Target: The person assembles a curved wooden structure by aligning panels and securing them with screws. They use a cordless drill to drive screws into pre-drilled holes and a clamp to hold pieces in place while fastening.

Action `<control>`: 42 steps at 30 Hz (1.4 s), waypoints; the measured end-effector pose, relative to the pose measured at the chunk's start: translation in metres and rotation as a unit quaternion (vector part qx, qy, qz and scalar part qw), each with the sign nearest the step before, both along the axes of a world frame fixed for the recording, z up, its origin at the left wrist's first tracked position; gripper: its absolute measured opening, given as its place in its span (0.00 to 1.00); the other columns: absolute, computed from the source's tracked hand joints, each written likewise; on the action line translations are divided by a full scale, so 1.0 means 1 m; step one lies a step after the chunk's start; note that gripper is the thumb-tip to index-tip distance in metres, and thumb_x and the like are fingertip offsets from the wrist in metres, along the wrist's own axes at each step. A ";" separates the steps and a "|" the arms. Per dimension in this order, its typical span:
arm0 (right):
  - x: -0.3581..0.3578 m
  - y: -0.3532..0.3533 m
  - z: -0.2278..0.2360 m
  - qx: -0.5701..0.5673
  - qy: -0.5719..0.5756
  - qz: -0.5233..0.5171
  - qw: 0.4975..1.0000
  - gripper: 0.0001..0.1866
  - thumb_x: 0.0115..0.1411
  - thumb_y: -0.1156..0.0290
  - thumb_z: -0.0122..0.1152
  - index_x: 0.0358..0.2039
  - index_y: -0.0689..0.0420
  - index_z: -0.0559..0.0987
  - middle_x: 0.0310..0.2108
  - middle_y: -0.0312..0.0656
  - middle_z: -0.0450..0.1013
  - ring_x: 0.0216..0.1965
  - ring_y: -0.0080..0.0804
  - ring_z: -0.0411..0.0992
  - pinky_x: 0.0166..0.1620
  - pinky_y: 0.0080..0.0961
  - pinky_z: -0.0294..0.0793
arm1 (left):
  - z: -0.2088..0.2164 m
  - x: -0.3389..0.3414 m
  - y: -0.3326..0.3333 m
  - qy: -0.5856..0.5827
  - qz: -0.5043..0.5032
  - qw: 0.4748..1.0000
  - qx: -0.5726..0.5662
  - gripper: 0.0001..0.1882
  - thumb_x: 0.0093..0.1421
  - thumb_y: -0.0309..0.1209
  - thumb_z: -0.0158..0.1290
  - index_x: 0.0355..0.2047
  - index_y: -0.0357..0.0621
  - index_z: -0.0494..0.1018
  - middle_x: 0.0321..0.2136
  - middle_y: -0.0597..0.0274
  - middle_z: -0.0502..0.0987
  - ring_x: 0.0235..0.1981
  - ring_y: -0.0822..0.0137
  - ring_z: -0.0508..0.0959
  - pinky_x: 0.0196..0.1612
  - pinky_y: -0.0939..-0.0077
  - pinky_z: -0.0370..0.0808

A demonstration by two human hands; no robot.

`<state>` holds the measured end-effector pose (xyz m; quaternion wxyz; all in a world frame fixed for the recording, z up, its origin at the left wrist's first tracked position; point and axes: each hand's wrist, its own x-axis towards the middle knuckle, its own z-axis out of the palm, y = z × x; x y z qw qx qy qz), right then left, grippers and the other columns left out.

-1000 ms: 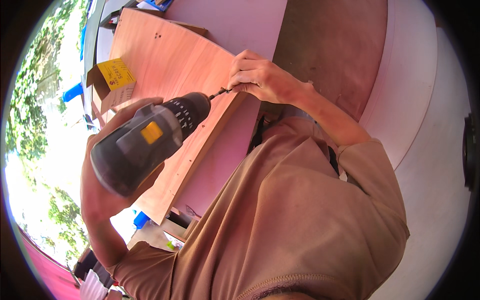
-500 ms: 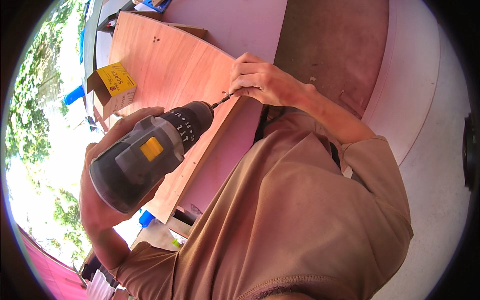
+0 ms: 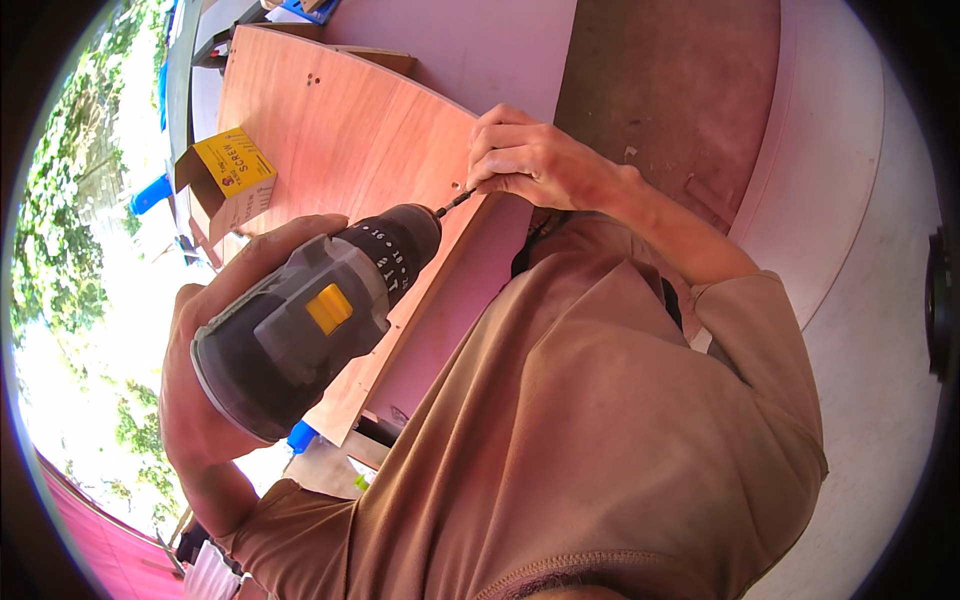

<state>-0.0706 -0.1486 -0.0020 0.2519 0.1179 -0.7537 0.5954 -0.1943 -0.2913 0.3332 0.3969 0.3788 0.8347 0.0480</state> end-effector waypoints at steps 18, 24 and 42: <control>0.009 0.024 -0.010 -0.001 -0.018 -0.052 0.999 0.29 0.53 0.75 0.79 0.58 0.51 0.83 0.58 0.37 0.77 0.61 0.45 0.73 0.63 0.40 0.77 | -0.002 0.002 0.008 0.028 -0.054 0.998 0.013 0.33 0.49 0.17 0.66 0.59 0.45 0.79 0.39 0.61 0.87 0.37 0.68 0.88 0.43 0.73 0.82; 0.013 0.051 -0.020 0.002 -0.101 0.038 0.994 0.45 0.56 0.75 0.77 0.74 0.42 0.71 0.67 0.41 0.71 0.62 0.49 0.73 0.67 0.41 0.76 | -0.003 0.002 0.011 -0.014 0.023 1.000 0.013 0.29 0.52 0.18 0.67 0.57 0.43 0.80 0.39 0.63 0.87 0.36 0.70 0.87 0.42 0.73 0.82; -0.022 0.060 -0.023 -0.005 -0.133 0.233 0.963 0.37 0.60 0.81 0.72 0.70 0.44 0.75 0.54 0.44 0.79 0.52 0.48 0.79 0.55 0.43 0.81 | 0.001 -0.008 0.021 0.086 -0.058 0.991 -0.087 0.34 0.46 0.26 0.76 0.57 0.46 0.81 0.37 0.62 0.88 0.38 0.69 0.87 0.47 0.73 0.80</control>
